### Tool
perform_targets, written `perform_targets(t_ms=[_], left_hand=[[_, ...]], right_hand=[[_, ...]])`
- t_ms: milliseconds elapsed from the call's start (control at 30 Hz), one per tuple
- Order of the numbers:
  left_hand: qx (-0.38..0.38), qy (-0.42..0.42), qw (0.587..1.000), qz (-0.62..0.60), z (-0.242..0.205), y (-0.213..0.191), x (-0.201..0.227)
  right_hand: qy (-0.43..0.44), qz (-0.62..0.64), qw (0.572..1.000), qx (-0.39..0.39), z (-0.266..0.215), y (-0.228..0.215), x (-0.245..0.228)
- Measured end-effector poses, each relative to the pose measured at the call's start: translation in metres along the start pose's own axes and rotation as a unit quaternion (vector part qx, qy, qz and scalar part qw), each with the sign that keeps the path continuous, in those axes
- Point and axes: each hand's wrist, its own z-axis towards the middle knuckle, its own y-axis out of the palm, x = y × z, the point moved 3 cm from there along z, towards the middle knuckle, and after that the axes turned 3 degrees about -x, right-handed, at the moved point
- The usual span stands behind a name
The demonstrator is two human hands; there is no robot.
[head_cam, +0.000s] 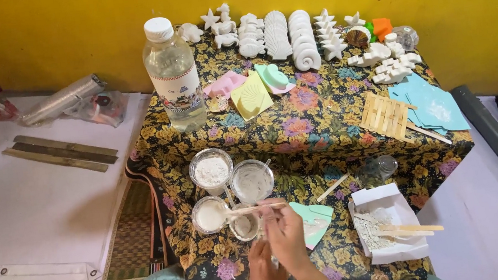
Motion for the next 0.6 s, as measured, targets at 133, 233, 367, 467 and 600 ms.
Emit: perform_targets(t_ms=[133, 233, 367, 467, 600], left_hand=[[-0.119, -0.165, 0.977, 0.063, 0.006, -0.009, 0.016], [-0.101, -0.166, 0.98, 0.041, 0.011, -0.011, 0.02], [-0.088, -0.147, 0.983, 0.071, 0.019, -0.008, 0.024], [-0.076, -0.115, 0.983, 0.12, 0.017, -0.004, 0.022], [-0.057, -0.093, 0.985, 0.136, 0.015, -0.003, 0.021]], right_hand=[[0.042, 0.1, 0.986, 0.125, -0.021, -0.062, 0.003], [0.103, 0.071, 0.977, 0.172, -0.038, -0.101, 0.008], [0.136, 0.051, 0.972, 0.184, -0.041, -0.124, 0.051], [0.185, 0.024, 0.966, 0.176, -0.04, -0.123, 0.056], [0.234, -0.029, 0.961, 0.144, -0.033, -0.118, 0.054]])
